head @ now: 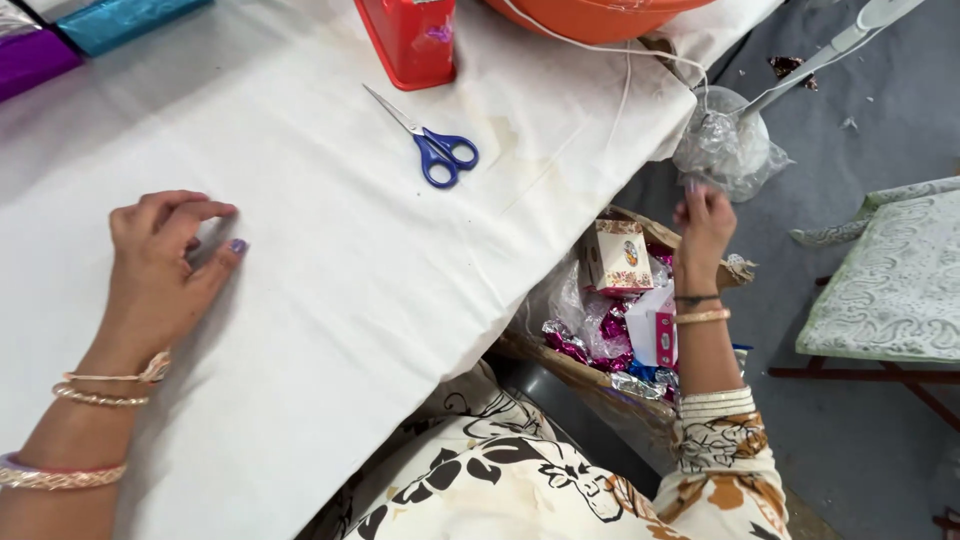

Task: The person places wooden plugs into a small white box, closes it, and then wraps the box in shiny metallic paper using scissors to trim the excess. The wrapped box is then placed on a stack of other wrapped boxes.

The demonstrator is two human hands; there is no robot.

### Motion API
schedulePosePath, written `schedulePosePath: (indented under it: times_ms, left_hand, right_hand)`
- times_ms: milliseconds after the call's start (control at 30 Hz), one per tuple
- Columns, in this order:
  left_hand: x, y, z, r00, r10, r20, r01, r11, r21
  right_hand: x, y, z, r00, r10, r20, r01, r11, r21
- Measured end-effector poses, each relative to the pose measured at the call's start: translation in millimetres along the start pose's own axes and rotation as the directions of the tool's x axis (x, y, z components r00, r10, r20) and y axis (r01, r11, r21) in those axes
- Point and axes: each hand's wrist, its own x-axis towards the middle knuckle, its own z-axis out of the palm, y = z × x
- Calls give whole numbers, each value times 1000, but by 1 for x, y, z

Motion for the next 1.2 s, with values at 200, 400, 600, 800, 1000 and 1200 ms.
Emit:
schedulePosePath:
  times_ms: [200, 400, 600, 800, 1000, 1200]
  left_hand:
    - [-1, 1, 1, 1000, -16, -9, 17, 999, 42]
    - [-1, 2, 0, 999, -39, -22, 39, 999, 17]
    - [0, 4, -1, 999, -5, -35, 6, 1000, 25]
    - [0, 5, -1, 1000, 10, -27, -10, 1000, 5]
    - [2, 12, -4, 996, -85, 12, 85, 996, -41]
    - [1, 4, -1, 998, 4, -59, -2, 1000, 28]
  right_hand:
    - [-23, 184, -128, 950, 111, -291, -187, 951, -245]
    - [-24, 155, -99, 958, 278, -68, -233, 621, -748]
    - [-11, 149, -70, 797, 588, 140, -227, 506, -832]
    - [-13, 146, -78, 792, 595, 134, -445, 713, -542]
    - [-19, 153, -74, 788, 545, 286, -433, 822, -370]
    - [-32, 157, -51, 838, 405, 365, -273, 891, -362]
